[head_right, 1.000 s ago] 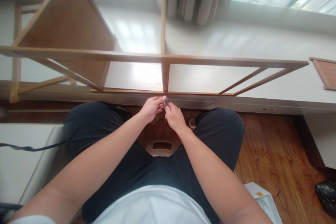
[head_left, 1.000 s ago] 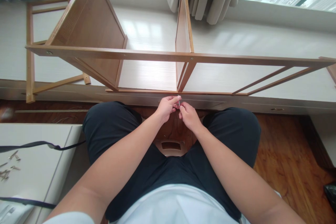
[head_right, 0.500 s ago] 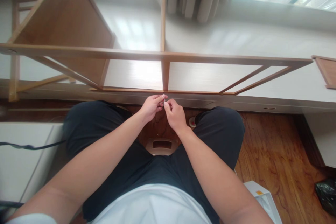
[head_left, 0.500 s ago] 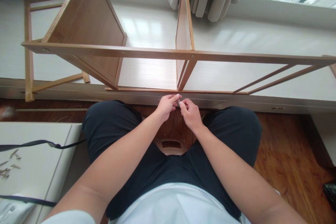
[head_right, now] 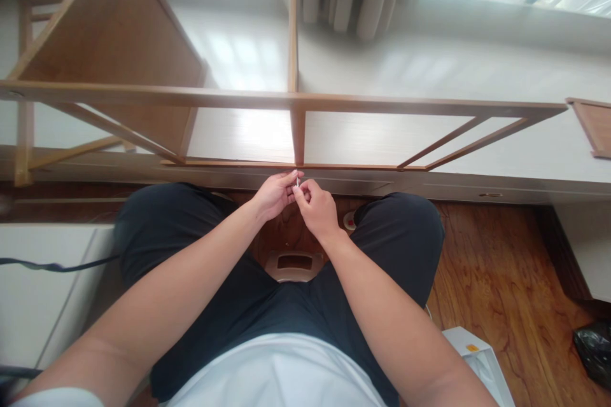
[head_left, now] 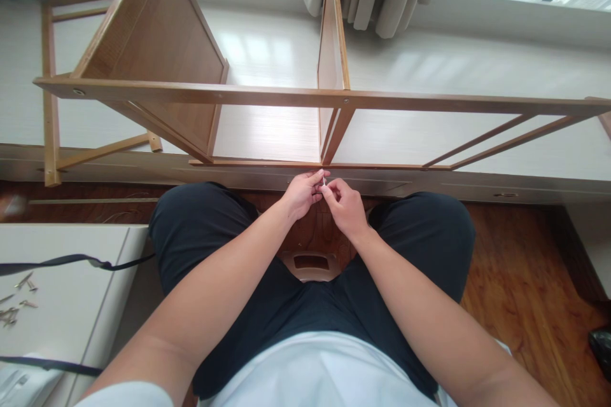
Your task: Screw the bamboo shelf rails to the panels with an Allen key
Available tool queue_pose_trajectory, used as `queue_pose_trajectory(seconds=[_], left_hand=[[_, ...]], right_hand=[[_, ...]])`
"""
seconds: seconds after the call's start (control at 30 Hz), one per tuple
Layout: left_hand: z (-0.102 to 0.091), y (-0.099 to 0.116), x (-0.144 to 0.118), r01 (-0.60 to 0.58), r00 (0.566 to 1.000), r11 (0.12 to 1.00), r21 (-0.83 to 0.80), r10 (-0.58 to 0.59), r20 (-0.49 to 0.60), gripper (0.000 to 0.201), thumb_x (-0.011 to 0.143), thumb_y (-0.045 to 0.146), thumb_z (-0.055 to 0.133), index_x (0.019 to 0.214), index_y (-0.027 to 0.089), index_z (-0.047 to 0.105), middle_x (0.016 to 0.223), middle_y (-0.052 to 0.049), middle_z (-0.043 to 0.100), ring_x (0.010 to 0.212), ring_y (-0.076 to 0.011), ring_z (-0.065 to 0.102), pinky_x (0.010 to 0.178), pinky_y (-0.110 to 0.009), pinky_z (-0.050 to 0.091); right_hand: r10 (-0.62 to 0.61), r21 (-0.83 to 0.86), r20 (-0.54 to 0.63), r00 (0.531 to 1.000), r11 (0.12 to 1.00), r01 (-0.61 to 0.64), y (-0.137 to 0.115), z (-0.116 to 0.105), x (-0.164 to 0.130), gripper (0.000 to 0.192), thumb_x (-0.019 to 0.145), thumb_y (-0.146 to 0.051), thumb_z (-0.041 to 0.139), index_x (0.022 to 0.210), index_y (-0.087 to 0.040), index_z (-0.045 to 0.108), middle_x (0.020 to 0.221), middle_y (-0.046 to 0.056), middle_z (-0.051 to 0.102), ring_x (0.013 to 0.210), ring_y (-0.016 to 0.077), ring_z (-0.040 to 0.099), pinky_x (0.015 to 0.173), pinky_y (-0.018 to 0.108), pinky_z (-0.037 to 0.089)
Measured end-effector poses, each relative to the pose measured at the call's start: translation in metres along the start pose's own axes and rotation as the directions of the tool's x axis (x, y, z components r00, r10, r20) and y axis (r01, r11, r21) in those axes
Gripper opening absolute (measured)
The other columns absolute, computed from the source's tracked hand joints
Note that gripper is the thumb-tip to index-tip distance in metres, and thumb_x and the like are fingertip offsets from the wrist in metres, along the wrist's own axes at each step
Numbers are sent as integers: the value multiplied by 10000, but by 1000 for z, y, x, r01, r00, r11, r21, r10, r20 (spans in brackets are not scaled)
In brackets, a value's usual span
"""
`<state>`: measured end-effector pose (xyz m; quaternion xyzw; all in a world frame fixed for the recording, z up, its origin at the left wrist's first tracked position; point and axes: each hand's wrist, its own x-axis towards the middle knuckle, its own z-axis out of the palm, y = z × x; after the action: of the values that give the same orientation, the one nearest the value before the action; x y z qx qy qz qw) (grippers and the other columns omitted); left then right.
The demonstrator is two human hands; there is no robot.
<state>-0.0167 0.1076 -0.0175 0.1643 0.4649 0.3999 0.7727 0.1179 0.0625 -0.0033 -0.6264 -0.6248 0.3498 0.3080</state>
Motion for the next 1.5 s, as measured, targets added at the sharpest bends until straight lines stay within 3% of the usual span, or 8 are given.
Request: queue_pose_trajectory(seconds=[0.4,0.77,1.2,1.5], left_hand=[[0,0,1,-29,999,999,23,30,-34,343,730,387,855,907,123,727,763,9,600,600,-45,537,611,-197,442],[-1,1,0,-36,998,998,43,38,-48,433,645,419,902,904,118,730,722,6,588,577,-36,498,525,-168,354],[3,2,-2,-46,995,995,85,53,-79,473,593,429,922,854,126,669,693,25,560,560,-37,490,533,-181,356],[3,1,-4,-47,995,990,137,58,-83,446,624,444,897,866,120,710,620,19,535,580,-60,502,544,-182,335]], right_hand=[[18,19,11,1000,1000,-18,2,0,2,315,977,-482,537,847,-214,638,719,11,655,623,155,556,647,265,384],[62,36,7,998,997,-62,7,2,3,285,992,-430,457,853,-228,601,726,12,628,641,171,550,627,263,371],[140,62,196,971,986,-154,13,6,7,267,994,-357,405,856,-222,590,580,-37,592,591,152,563,642,259,373],[121,85,145,982,987,-134,11,5,6,351,1015,-434,371,855,-219,597,580,-28,579,581,156,553,624,263,378]])
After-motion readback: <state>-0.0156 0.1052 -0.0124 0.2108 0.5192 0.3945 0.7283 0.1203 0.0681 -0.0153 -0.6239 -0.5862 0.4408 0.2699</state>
